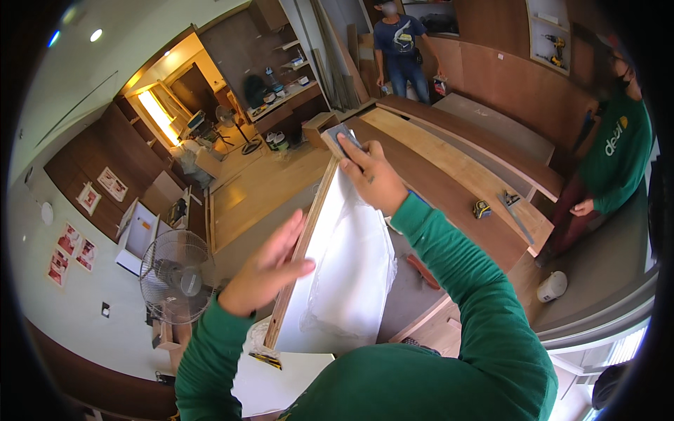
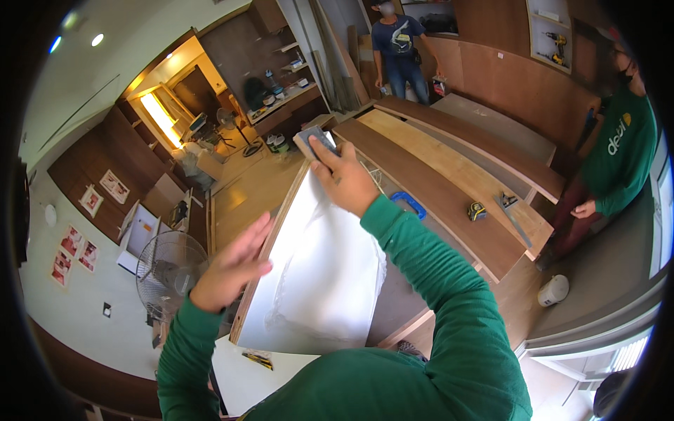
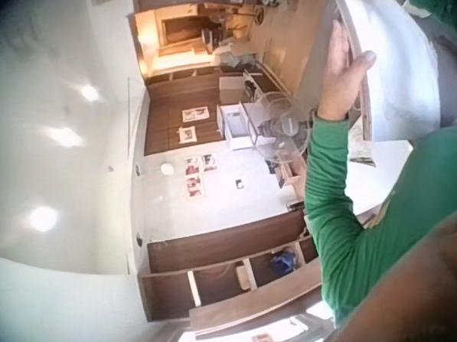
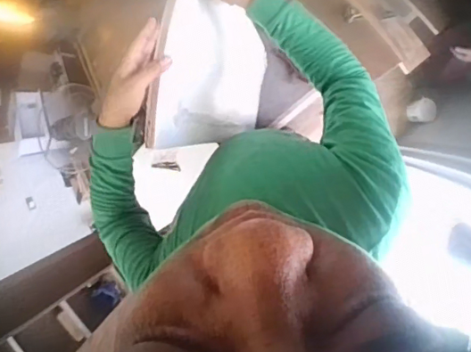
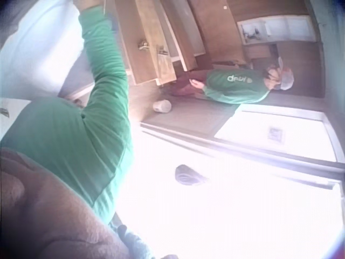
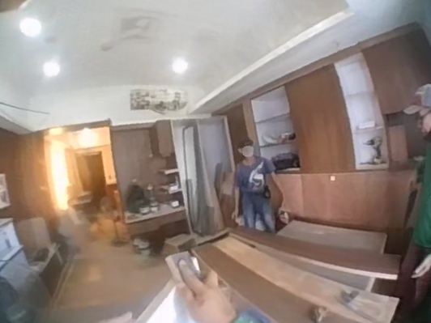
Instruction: The person uses a file and then a sanding block to smooth the edges of a white wooden board before placing it on a work table.
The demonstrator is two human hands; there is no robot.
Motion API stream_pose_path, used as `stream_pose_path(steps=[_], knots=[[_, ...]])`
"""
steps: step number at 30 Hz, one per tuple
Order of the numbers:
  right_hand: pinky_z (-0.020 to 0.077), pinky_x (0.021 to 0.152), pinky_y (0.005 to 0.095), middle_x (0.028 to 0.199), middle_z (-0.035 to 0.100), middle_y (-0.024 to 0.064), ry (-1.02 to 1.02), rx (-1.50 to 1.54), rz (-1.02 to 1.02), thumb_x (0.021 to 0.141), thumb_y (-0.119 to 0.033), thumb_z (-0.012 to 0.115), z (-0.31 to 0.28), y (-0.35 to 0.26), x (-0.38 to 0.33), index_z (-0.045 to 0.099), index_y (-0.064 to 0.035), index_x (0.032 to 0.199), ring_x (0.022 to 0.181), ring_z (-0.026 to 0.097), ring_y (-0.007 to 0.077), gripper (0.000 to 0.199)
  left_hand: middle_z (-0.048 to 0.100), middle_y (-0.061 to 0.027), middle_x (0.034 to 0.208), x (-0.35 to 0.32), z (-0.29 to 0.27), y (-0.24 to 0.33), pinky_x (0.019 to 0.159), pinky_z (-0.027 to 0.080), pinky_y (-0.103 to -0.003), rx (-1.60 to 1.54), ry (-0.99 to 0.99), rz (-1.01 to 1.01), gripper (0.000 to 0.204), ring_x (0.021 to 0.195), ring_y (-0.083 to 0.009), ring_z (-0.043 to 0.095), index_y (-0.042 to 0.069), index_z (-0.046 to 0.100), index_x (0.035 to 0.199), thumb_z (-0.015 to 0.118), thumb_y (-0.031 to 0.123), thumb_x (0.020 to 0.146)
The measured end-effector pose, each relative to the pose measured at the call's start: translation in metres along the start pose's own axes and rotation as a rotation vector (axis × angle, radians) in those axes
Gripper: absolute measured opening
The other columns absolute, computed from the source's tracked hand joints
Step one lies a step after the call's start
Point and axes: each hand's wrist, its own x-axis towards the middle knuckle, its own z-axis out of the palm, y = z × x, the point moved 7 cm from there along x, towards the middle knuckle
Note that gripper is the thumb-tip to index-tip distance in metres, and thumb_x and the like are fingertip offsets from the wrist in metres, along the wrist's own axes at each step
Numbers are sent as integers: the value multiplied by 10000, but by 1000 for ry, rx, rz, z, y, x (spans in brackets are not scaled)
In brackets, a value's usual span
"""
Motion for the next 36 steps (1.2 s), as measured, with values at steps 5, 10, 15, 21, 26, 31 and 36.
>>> stream_pose_path(steps=[5,10,15,21,26,31,36], knots=[[579,734,447,1116,504,250,-57,123,-188,1003,-302,646,11,-62,-74,507,-238,1535,790,642,398,553,324,-232,1631,35,-11,-17,1193,320,-347,439,109,-45,948,1473,-264,379,-87,85,1617,653,15,865],[558,743,412,1130,511,236,21,121,-80,1024,-280,621,4,-12,-24,528,-206,1524,765,634,355,513,231,-211,1681,41,9,-13,1242,196,-336,412,82,-112,991,1558,-244,220,-59,39,1631,601,-103,816],[535,806,408,1097,503,219,56,64,75,1049,-326,578,-14,65,59,560,-159,1490,891,635,368,472,186,-219,1697,56,18,-7,1248,165,-326,456,58,-80,996,1574,-251,184,-63,44,1630,599,-105,804],[555,854,483,1143,506,261,-162,101,-122,1033,-402,550,-10,-19,-28,532,-244,1512,885,665,441,505,203,-200,1694,37,22,-8,1242,183,-318,171,162,-140,1006,1573,-237,176,-48,72,1635,592,-123,778],[543,868,461,1091,490,241,-203,-89,25,1053,-390,553,-20,44,55,516,-246,1530,891,650,430,500,244,-180,1679,50,20,-8,1204,265,-308,290,113,-85,1001,1538,-216,248,-35,101,1640,583,-132,768],[543,849,467,1086,503,233,-335,-113,5,1044,-391,575,-16,14,35,528,-250,1522,883,651,439,501,283,-214,1656,40,14,-13,1167,333,-308,283,150,-87,977,1497,-215,320,-53,93,1633,587,-97,791],[582,753,473,1111,532,231,-336,-138,-214,1025,-379,584,-16,-18,7,552,-268,1496,788,681,408,485,328,-189,1635,38,12,-19,1108,400,-298,147,157,-108,963,1420,-197,419,-53,115,1630,588,-104,793]])
